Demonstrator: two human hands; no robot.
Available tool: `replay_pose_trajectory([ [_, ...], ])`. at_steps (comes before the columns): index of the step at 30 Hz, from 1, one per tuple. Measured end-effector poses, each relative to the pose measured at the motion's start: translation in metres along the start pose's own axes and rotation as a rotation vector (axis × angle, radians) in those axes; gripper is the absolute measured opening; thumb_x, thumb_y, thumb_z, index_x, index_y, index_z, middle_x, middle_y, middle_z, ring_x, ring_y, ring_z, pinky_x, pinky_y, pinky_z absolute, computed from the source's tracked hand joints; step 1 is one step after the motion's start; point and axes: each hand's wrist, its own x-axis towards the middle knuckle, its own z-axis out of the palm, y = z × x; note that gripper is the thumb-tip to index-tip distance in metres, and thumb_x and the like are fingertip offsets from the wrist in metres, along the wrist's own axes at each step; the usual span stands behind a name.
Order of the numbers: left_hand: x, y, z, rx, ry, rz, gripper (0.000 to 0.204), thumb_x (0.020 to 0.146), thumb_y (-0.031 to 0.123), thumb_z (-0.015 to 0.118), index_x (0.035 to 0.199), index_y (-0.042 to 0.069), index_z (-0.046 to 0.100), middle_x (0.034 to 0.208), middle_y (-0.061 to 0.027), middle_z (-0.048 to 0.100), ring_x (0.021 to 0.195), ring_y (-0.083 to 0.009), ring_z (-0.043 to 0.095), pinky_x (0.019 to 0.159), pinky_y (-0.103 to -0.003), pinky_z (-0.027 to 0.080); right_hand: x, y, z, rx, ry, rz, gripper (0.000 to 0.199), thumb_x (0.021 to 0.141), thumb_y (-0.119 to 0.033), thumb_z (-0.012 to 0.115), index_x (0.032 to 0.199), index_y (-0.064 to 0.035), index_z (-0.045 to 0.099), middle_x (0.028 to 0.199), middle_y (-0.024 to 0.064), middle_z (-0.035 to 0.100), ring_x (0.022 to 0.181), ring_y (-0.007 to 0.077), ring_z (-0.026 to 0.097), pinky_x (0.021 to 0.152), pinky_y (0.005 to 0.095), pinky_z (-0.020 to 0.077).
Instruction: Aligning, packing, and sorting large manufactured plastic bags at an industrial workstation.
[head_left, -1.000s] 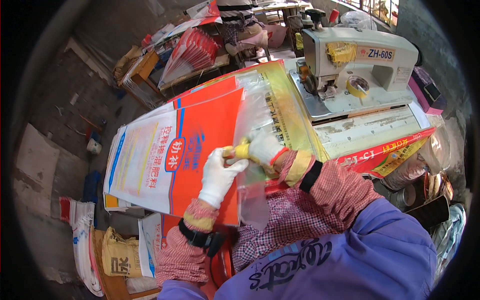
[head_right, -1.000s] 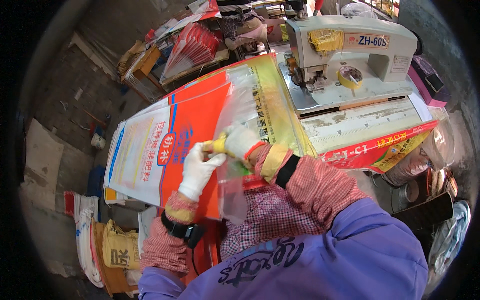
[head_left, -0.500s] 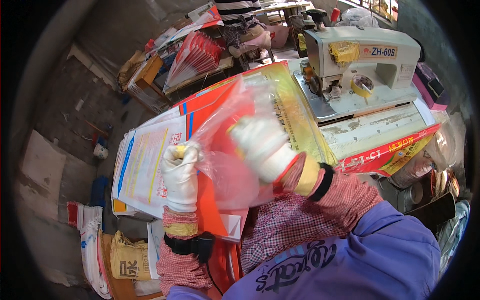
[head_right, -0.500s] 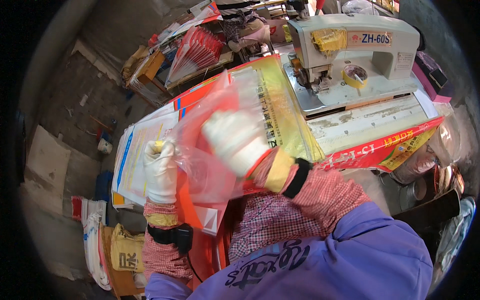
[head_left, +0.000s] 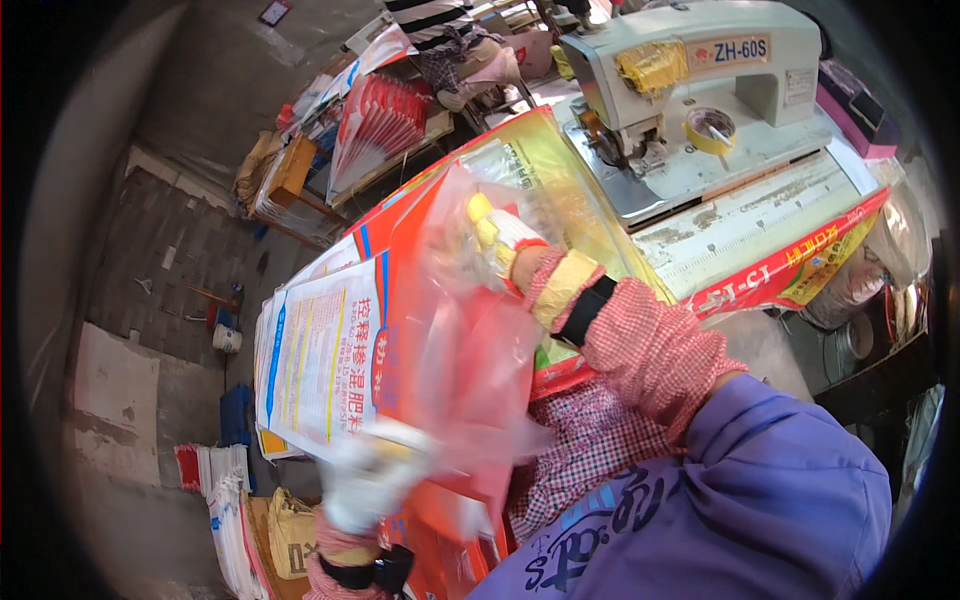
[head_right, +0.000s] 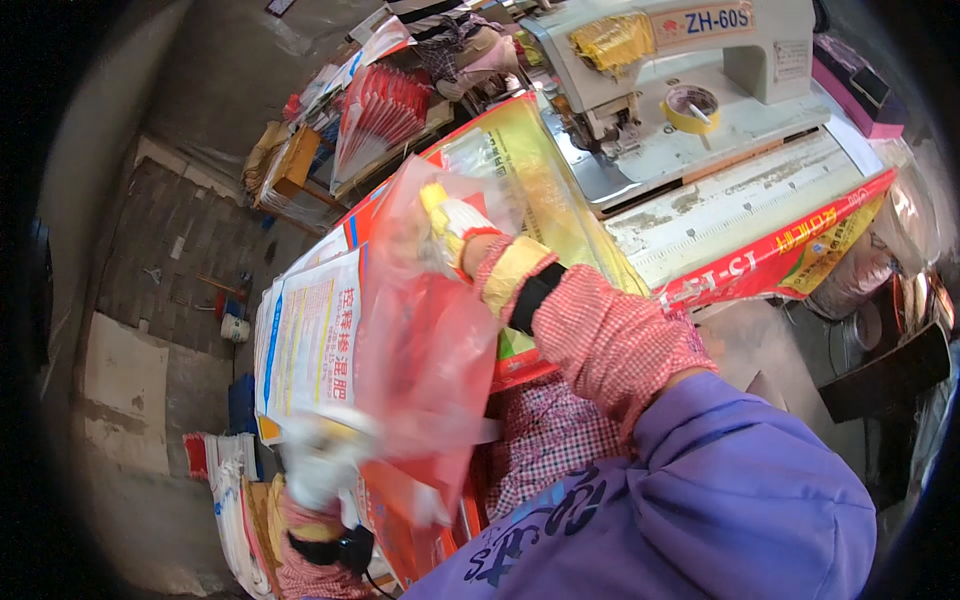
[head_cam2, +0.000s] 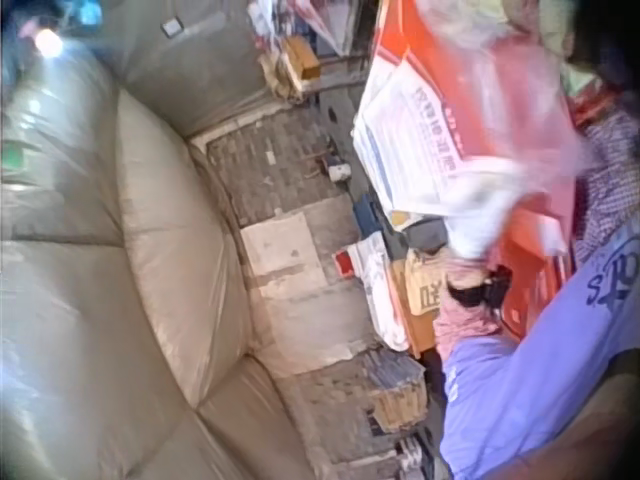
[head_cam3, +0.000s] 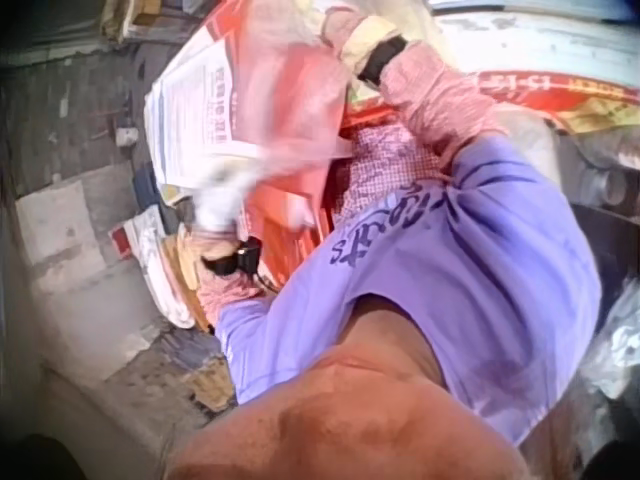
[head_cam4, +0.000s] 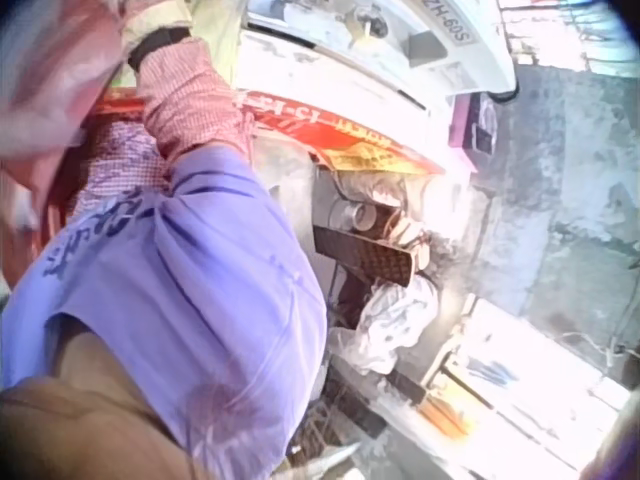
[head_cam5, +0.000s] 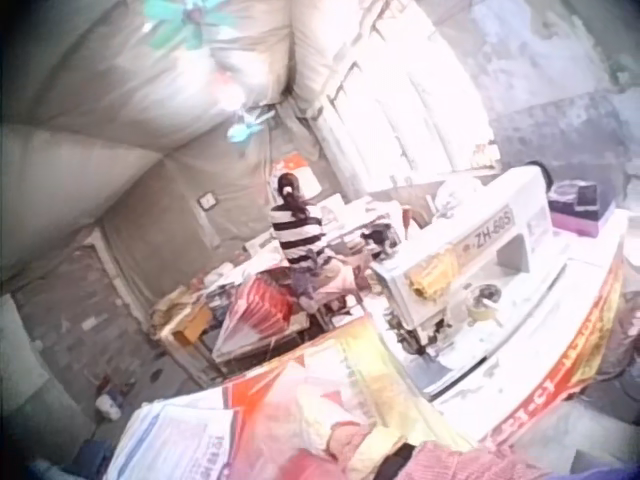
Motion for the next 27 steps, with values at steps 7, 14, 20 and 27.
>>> replay_pose_trajectory([
  [7,0.032,-0.004,0.041,0.018,-0.932,-0.068,0.014,0.079,0.014,0.067,0.090,0.006,0.065,0.088,-0.0090,0.066,0.081,-0.0249,0.064,0.072,-0.033,0.051,-0.055,-0.039,0.013,-0.423,-0.204,0.151,0.040,0.097,-0.040,0.039,0.102,-0.0058,0.059,0.085,0.0085,0.060,0.072,0.0184,0.052,0.066,0.0368,0.0464],
  [14,0.172,0.017,0.034,1.116,0.071,0.603,0.032,0.066,0.012,0.068,0.095,0.004,0.060,0.102,-0.0087,0.059,0.087,-0.0281,0.058,0.072,-0.035,0.047,-0.108,-0.040,0.028,-1.200,-0.474,-0.773,0.036,0.084,-0.027,0.056,0.116,-0.0103,0.058,0.121,0.0166,0.056,0.109,0.0256,0.055,0.091,0.0332,0.0434],
  [20,0.179,-0.023,0.066,0.925,-0.489,0.425,0.011,0.072,0.004,0.057,0.082,0.007,0.058,0.080,-0.0129,0.062,0.079,-0.0306,0.064,0.064,-0.039,0.051,-0.133,-0.012,0.018,-0.770,-0.564,-0.681,0.039,0.086,-0.035,0.053,0.118,-0.0141,0.057,0.123,0.0136,0.055,0.108,0.0284,0.056,0.092,0.0373,0.0436],
  [27,0.185,-0.050,0.017,1.318,-0.163,0.012,0.048,0.082,0.009,0.053,0.129,0.013,0.045,0.084,-0.0133,0.065,0.077,-0.0309,0.065,0.064,-0.040,0.051,-0.118,-0.028,-0.006,-0.837,-0.690,0.036,0.051,0.090,-0.049,0.039,0.116,-0.0101,0.059,0.095,0.0186,0.067,0.091,0.0335,0.064,0.080,0.0437,0.0491],
])
